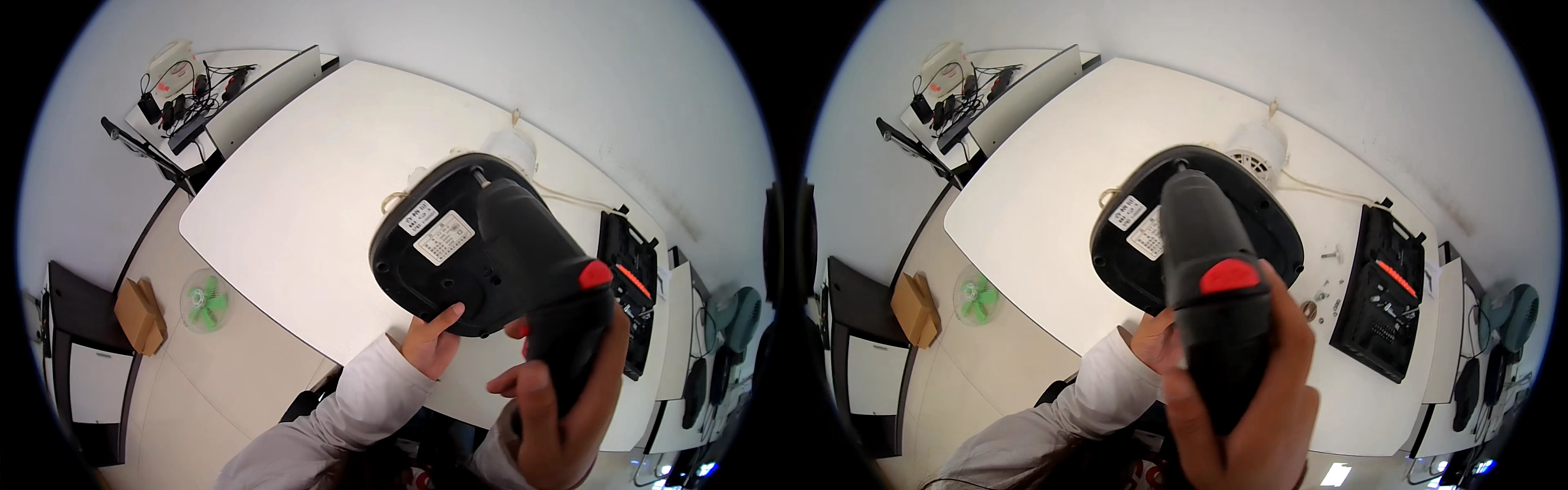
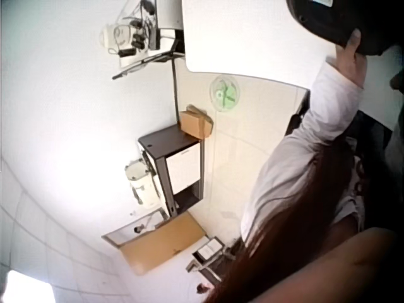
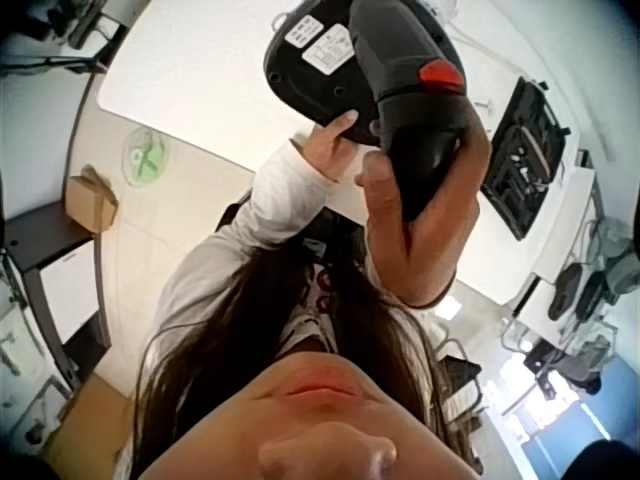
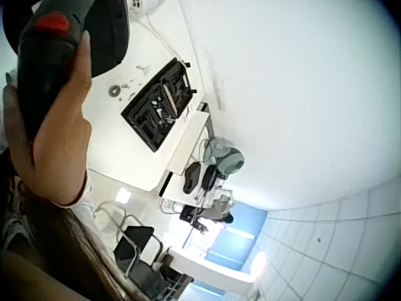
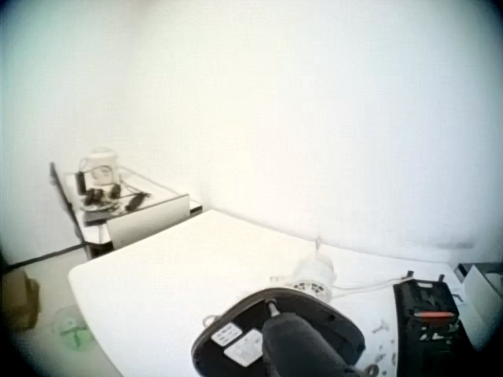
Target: The person uses a cordless electric screwdriver to remove screws from the black base of a small white appliance. They separate the base from the main body, revealing internal wiring, and continue to remove screws from the white housing.
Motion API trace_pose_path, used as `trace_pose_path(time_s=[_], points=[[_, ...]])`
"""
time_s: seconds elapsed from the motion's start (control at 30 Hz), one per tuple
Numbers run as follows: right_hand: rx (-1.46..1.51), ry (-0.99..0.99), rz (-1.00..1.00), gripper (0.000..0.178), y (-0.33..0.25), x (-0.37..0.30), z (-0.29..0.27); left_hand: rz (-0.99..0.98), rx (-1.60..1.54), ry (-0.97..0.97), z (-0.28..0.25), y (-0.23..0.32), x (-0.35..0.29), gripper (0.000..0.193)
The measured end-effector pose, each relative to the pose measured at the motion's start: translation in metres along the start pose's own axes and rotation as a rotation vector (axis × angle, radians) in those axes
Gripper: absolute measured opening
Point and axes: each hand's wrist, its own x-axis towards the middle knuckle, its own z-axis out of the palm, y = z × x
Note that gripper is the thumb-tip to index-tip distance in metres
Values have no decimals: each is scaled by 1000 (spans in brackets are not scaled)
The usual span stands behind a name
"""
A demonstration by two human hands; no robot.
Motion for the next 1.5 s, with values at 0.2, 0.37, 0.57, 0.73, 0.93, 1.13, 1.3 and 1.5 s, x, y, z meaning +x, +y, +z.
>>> trace_pose_path(time_s=[0.2, 0.37, 0.57, 0.73, 0.93, 1.13, 1.3, 1.5], points=[[37, -52, 209, 56, -35, 18, 0, 81, 81, -28, 5, 9, -3, 65], [36, -79, 184, 51, -38, 17, 6, 76, 72, -14, 7, 14, -6, 65], [-28, -58, 106, 45, -41, 13, 7, 96, 58, 13, 4, 1, -2, 66], [-61, -55, 103, 44, -40, 12, 17, 126, 43, 86, -2, 6, -4, 66], [53, -6, 244, 40, -46, 9, 20, 173, 38, 106, -4, -1, -4, 66], [52, 36, 239, 35, -49, 9, 23, 169, 35, 116, -1, 1, -4, 67], [57, 15, 229, 36, -47, 9, 20, 187, 30, 117, -2, -1, -3, 67], [-105, 37, 186, 53, -39, 6, 22, 191, 27, 87, -3, 0, -2, 66]])
